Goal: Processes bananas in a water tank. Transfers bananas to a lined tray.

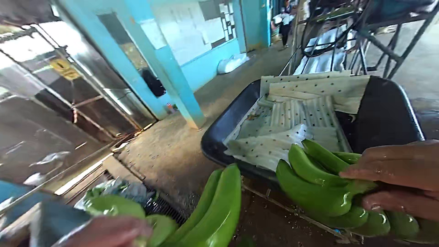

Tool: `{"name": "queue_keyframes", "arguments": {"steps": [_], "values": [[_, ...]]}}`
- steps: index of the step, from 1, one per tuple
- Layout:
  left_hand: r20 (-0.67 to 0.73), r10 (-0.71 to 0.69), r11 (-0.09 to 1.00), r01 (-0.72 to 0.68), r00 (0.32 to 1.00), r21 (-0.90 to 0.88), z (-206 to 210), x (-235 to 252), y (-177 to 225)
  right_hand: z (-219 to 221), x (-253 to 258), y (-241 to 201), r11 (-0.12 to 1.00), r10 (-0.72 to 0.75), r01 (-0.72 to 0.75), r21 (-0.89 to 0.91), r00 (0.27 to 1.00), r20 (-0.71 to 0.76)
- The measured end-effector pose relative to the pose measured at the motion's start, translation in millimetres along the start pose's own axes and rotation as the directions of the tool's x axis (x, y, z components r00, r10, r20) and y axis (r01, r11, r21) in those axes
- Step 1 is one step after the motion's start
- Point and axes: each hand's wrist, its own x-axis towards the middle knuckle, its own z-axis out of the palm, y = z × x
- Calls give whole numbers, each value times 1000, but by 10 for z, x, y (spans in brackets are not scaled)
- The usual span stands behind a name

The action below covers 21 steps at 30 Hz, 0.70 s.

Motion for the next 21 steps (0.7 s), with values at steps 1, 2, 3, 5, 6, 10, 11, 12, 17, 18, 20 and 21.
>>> {"name": "queue_keyframes", "arguments": {"steps": [1, 2, 3, 5, 6, 10, 11, 12, 17, 18, 20, 21], "values": [[38, 29, 999, -28, 999, -28, 137, 333, -164, -3, 9, 114, 998, 56, -56, -11, 998, 1], [63, 58, 997, -55, 996, -51, 298, 656, -338, 5, 37, 236, 993, 118, -118, -7, 993, -1], [65, 99, 992, -93, 993, -80, 491, 973, -531, 26, 83, 375, 983, 183, -183, 9, 983, -10], [62, 200, 970, -188, 978, -155, 930, 1594, -919, 73, 235, 707, 950, 313, -312, 24, 949, -23], [82, 242, 952, -220, 967, -214, 1151, 1874, -1112, 88, 327, 885, 922, 387, -387, 15, 922, -6], [216, 240, 931, -162, 947, -326, 2036, 2887, -1878, 141, 794, 1622, 687, 723, -724, -61, 673, 152], [251, 221, 942, -140, 942, -306, 2263, 3140, -2043, 179, 871, 1911, 669, 743, -736, -103, 655, 142], [281, 212, 951, -132, 936, -278, 2489, 3388, -2183, 213, 949, 2205, 648, 761, -747, -149, 634, 135], [143, 468, 881, -448, 872, -151, 3807, 4145, -2798, 662, 1051, 3651, 581, 790, -719, -380, 612, 49], [98, 499, 864, -485, 861, -139, 4109, 4152, -2977, 835, 971, 3893, 561, 794, -734, -383, 608, -1], [82, 462, 883, -449, 883, -137, 4655, 4041, -3368, 1242, 730, 4273, 497, 826, -800, -336, 554, -99], [145, 373, 924, -351, 917, -155, 4846, 3923, -3510, 1445, 602, 4362, 441, 865, -852, -281, 487, -118]]}}
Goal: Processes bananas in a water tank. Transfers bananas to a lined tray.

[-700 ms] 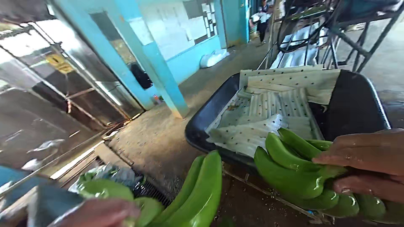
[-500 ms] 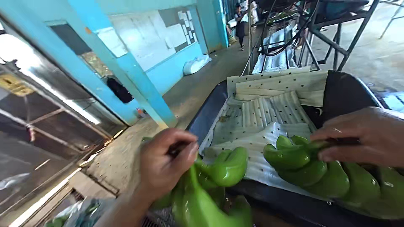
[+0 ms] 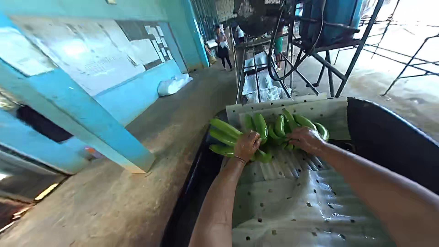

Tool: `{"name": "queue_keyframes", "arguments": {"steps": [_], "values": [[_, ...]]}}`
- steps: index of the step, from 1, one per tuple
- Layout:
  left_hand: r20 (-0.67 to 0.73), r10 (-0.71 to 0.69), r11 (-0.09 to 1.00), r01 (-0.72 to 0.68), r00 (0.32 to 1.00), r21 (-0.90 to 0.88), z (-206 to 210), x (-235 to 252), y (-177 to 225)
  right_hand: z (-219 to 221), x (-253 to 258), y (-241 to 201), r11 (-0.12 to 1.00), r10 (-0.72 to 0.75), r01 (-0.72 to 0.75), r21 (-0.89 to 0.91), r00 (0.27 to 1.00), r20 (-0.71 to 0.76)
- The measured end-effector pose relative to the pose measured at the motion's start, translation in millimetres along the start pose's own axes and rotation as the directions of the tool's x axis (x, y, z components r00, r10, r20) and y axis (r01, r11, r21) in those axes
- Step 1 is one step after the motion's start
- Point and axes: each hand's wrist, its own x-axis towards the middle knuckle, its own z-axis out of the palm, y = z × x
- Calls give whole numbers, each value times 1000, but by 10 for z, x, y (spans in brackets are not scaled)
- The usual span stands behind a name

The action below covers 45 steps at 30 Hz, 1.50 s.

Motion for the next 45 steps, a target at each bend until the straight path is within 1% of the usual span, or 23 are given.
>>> {"name": "queue_keyframes", "arguments": {"steps": [2, 4, 7, 9, 11, 14, 17, 21, 22, 24, 25, 27, 30, 32, 34, 36, 37, 38, 39, 40, 41, 43, 45], "values": [[100, -230, 967, 239, 968, -94, 207, -186, -58, 288, -91, 122, 992, 103, -100, 82, 994, -33], [63, -275, 948, 282, 959, -148, 296, -269, -32, 313, -149, 158, 990, 93, -83, 111, 992, -82], [35, -377, 885, 371, 926, -280, 380, -363, 16, 229, -225, 195, 994, 71, -69, 84, 997, -27], [60, -520, 768, 497, 852, -404, 362, -299, 118, 137, -244, 86, 993, 119, -118, 32, 992, -35], [128, -644, 596, 600, 754, -534, 260, -117, 256, 14, -296, -99, 985, 169, -165, 50, 979, -112], [172, -772, 364, 647, 612, -670, 11, 116, 412, -278, -469, -333, 989, 119, -103, 108, 982, -148], [131, -807, 241, 524, 576, -817, -235, 137, 467, -578, -753, -458, 975, 46, -46, 216, 999, 3], [15, -787, 118, 175, 617, -977, -631, 116, 650, -689, -1018, -541, 897, 14, -75, 436, 990, 141], [-17, -783, 77, 71, 622, -994, -758, 87, 721, -702, -1050, -601, 826, 35, -124, 550, 985, 169], [-89, -756, 27, -105, 649, -994, -1018, -43, 910, -757, -1116, -820, 553, 77, -227, 802, 972, 222], [-146, -726, 43, -167, 672, -985, -1145, -149, 1020, -794, -1145, -946, 387, 64, -240, 890, 970, 233], [-255, -636, 135, -221, 728, -966, -1424, -437, 1269, -882, -1218, -1202, 126, -76, -196, 972, 975, 207], [-333, -512, 305, -195, 792, -932, -1900, -999, 1769, -951, -1395, -1694, -148, -360, -118, 982, 931, 58], [-374, -357, 523, -148, 856, -839, -2265, -1465, 2192, -904, -1580, -2050, -210, -515, -158, 965, 857, 28], [-365, -174, 700, -146, 915, -700, -2661, -1920, 2713, -761, -1779, -2388, -202, -664, -248, 948, 746, 53], [-340, -131, 821, -90, 931, -563, -2986, -2405, 3259, -591, -2011, -2765, -204, -816, -324, 924, 578, 23], [-352, -181, 878, -10, 918, -479, -3111, -2675, 3566, -508, -2164, -2984, -221, -861, -353, 909, 508, -12], [-392, -267, 923, 116, 880, -367, -3214, -2959, 3894, -429, -2329, -3218, -241, -891, -364, 900, 450, -56], [-456, -363, 929, 280, 812, -242, -3286, -3250, 4229, -354, -2503, -3457, -267, -912, -364, 892, 395, -112], [-528, -455, 885, 430, 717, -178, -3327, -3549, 4554, -293, -2702, -3709, -297, -921, -348, 889, 351, -170], [-606, -530, 824, 529, 594, -203, -3337, -3850, 4851, -230, -2918, -3964, -323, -926, -336, 885, 307, -221], [-711, -626, 715, 599, 320, -359, -3308, -4439, 5448, -34, -3424, -4467, -363, -931, -356, 861, 184, -316], [-781, -610, 659, 633, 134, -406, -3259, -4957, 6123, 143, -4091, -4929, -344, -929, -437, 831, 30, -368]]}}
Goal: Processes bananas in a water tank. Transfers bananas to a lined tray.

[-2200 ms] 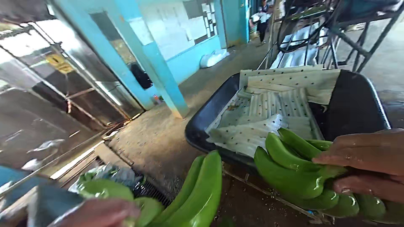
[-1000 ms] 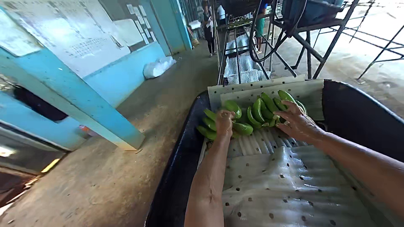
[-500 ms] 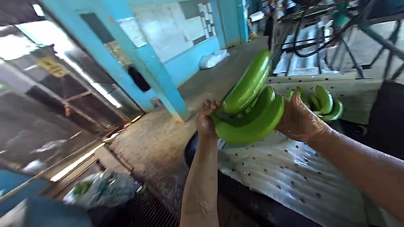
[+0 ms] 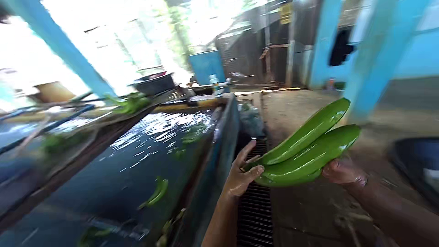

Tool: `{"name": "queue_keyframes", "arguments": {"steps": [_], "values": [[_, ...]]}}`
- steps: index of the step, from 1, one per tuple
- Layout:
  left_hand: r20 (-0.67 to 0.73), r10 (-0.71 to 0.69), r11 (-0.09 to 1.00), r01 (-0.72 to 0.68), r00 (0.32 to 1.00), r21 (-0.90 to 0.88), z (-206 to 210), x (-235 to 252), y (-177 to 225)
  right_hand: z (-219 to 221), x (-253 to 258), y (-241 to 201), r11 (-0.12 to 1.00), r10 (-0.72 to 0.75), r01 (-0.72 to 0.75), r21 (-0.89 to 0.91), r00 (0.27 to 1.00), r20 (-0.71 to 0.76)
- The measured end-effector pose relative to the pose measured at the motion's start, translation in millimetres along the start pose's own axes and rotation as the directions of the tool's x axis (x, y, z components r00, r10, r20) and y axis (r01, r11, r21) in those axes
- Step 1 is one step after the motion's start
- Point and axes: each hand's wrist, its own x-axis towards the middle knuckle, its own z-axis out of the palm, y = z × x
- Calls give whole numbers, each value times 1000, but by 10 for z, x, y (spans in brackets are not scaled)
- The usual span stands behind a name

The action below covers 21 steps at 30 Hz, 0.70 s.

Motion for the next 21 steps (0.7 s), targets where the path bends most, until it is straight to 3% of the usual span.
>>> {"name": "queue_keyframes", "arguments": {"steps": [3, 5, 8, 10, 12, 14, 17, 18, 19, 20, 21], "values": [[-276, -2, 988, 45, 961, 147, -868, -773, 391, 973, 506, 815, 985, 126, -139, 105, 984, 123], [-494, -26, 984, 110, 869, 140, -1375, -1248, 673, 1679, 791, 1243, 959, 246, -268, 92, 948, 202], [-785, -3, 985, 137, 619, 104, -2066, -1906, 1171, 2616, 1083, 1708, 899, 436, -401, -174, 854, 284], [-897, 81, 982, 119, 435, 147, -2423, -2289, 1543, 3052, 1215, 1937, 847, 515, -375, -376, 753, 410], [-946, 188, 968, 115, 266, 225, -2747, -2632, 1881, 3250, 1256, 2269, 828, 554, -362, -428, 649, 522], [-953, 274, 950, 116, 128, 289, -3092, -2985, 2222, 3325, 1229, 2586, 782, 621, -411, -468, 572, 535], [-915, 402, 904, 139, 43, 404, -3588, -3516, 2771, 3293, 1171, 2941, 689, 723, -498, -526, 521, 454], [-891, 454, 883, 142, -21, 447, -3713, -3613, 2954, 3277, 1162, 3007, 682, 730, -491, -542, 513, 452], [-855, 503, 861, 160, -126, 483, -3813, -3644, 3123, 3347, 1187, 2950, 663, 746, -468, -584, 482, 459], [-804, 537, 843, 196, -255, 501, -3925, -3628, 3276, 3600, 1276, 2683, 593, 802, -453, -666, 407, 437], [-758, 553, 833, 213, -346, 511, -4098, -3629, 3424, 4229, 1407, 2135, 345, 926, -552, -759, 333, 178]]}}
